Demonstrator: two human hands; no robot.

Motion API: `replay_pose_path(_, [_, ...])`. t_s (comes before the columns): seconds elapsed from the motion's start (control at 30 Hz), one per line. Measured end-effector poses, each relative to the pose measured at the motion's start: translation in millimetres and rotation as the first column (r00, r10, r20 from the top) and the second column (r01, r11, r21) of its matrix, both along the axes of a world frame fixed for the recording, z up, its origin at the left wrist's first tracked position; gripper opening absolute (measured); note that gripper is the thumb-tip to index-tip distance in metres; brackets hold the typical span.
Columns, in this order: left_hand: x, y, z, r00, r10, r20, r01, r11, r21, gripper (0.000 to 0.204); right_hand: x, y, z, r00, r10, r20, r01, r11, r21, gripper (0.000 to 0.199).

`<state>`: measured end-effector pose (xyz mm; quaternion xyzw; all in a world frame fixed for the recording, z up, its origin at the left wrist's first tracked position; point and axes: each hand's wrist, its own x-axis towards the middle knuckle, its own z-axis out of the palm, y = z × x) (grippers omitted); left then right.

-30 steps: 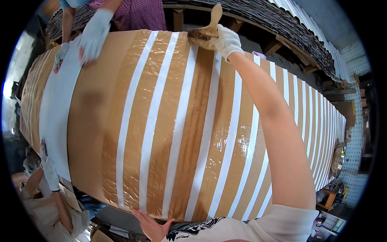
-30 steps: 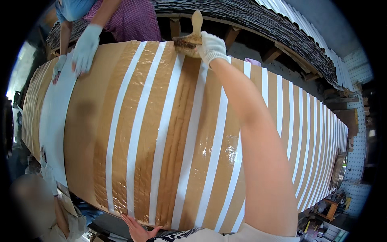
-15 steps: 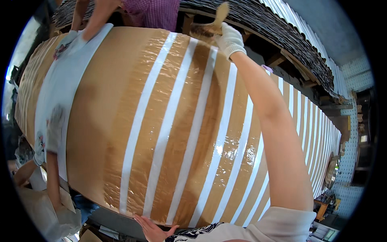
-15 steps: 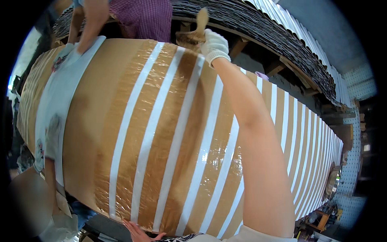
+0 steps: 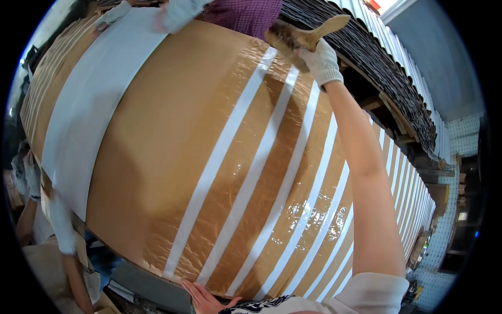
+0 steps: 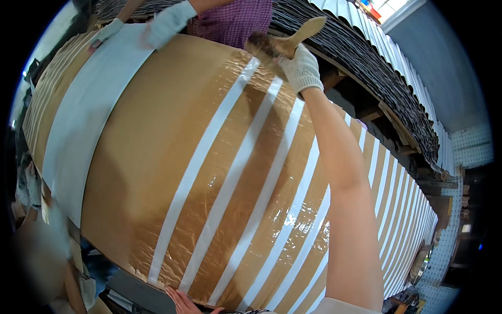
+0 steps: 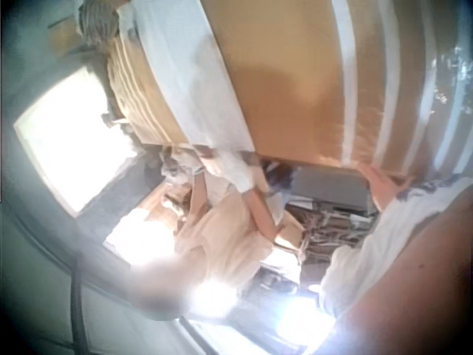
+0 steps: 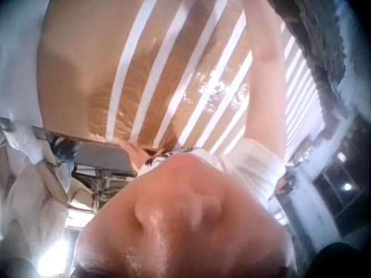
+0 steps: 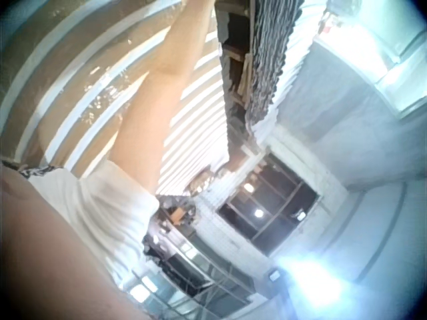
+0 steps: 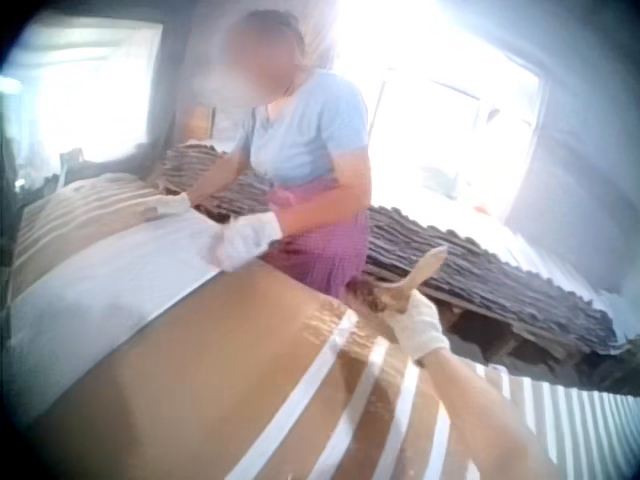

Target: The person applies a clear liquid to a large curved surface covered with brown paper and white stripes using a brush. They repeatedly dip the brush into a metal bowl and spread the liquid along the surface while another person smooths the paper on the opposite side.

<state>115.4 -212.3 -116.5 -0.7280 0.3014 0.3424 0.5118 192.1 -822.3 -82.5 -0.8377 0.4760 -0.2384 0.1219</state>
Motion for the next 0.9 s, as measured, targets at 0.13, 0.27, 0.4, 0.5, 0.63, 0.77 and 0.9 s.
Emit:
replay_pose_path(0.13, [3.2, -10.8, 9.7, 0.986, 0.039, -0.162, -0.035, 0.999, 0.025, 0.11, 10.4, 7.9, -34.1, 0.975, -0.113, -0.189, 0.11, 0.994, -0.029, 0.043])
replay_pose_path(0.27, [7.1, 16.2, -6.7, 0.967, 0.035, -0.252, -0.049, 0.998, -0.046, 0.106, 31.4, -2.7, -19.4, 0.963, -0.268, -0.015, 0.267, 0.963, -0.044, 0.036])
replay_pose_path(0.4, [-6.5, 25.5, -12.8, 0.973, 0.111, -0.201, -0.153, 0.966, -0.208, 0.111, 59.1, 40.6, 1.9, 0.939, -0.136, 0.315, 0.043, 0.958, 0.285, 0.046])
replay_pose_path(0.5, [-15.5, 56.8, -33.2, 0.856, 0.352, -0.38, -0.517, 0.546, -0.659, 0.117, 73.4, 66.2, -19.8, 0.942, -0.124, 0.313, 0.046, 0.968, 0.248, 0.037])
replay_pose_path(0.63, [-21.6, 64.6, -35.1, 0.532, 0.342, -0.774, -0.76, -0.21, -0.615, 0.128, 28.2, 86.4, -27.6, 0.917, -0.304, 0.258, 0.154, 0.867, 0.474, 0.049])
replay_pose_path(0.77, [-26.9, 26.8, 4.9, 0.839, 0.39, -0.379, -0.529, 0.425, -0.735, 0.132, -82.0, 72.2, -24.6, 0.928, -0.288, 0.236, 0.167, 0.889, 0.427, 0.05])
replay_pose_path(0.9, [-13.7, 54.0, -19.3, 0.952, 0.211, -0.22, -0.305, 0.625, -0.719, 0.133, -222.0, 30.4, -57.3, 0.896, -0.402, 0.187, 0.34, 0.894, 0.293, 0.053])
